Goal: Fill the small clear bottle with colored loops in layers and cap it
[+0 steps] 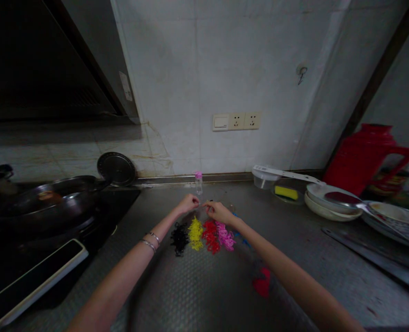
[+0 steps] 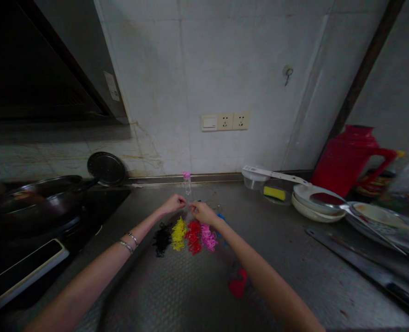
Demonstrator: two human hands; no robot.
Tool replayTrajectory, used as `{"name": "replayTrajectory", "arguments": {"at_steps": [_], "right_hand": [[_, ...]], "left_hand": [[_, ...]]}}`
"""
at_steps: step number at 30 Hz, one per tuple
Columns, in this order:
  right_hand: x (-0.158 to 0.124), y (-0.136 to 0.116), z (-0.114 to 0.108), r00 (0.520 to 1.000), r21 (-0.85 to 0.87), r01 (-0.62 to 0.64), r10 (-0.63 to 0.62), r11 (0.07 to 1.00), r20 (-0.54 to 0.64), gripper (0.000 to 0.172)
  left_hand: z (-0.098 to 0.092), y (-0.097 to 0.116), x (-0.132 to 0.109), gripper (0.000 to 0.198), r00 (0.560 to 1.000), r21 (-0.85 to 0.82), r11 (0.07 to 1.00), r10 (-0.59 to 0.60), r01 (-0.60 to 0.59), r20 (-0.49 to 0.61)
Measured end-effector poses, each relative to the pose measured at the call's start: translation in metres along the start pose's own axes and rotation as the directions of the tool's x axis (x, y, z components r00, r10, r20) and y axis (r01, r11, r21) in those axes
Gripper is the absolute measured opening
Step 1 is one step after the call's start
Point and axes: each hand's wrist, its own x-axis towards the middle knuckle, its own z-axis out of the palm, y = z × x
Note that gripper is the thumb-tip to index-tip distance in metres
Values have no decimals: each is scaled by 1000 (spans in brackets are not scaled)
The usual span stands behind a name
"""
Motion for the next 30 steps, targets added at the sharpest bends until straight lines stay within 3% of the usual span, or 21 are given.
{"name": "replayTrajectory", "arguments": {"at_steps": [5, 10, 14, 21, 26, 30], "right_hand": [[-9, 24, -18, 991, -44, -105, 101, 993, -90, 38], [-17, 41, -24, 982, -62, -158, 150, 985, -114, 35], [-22, 46, -26, 981, -76, -171, 163, 982, -106, 34], [-25, 41, -32, 980, -101, -183, 173, 978, -100, 34], [-19, 39, -36, 967, -175, -246, 228, 953, -118, 32], [-5, 39, -34, 966, -214, -258, 246, 942, -82, 29]], "left_hand": [[18, 15, 12, 27, 1000, 145, 989, 7, -5, -13], [24, 27, 16, 23, 999, 184, 983, -6, 13, -39], [26, 27, 20, 23, 995, 202, 977, -46, 63, -91], [31, 20, 30, 21, 996, 186, 980, -50, 64, -76], [25, 16, 26, 21, 998, 137, 991, -6, 13, -55], [9, 7, 3, 22, 998, 9, 999, 49, -48, -31]]}}
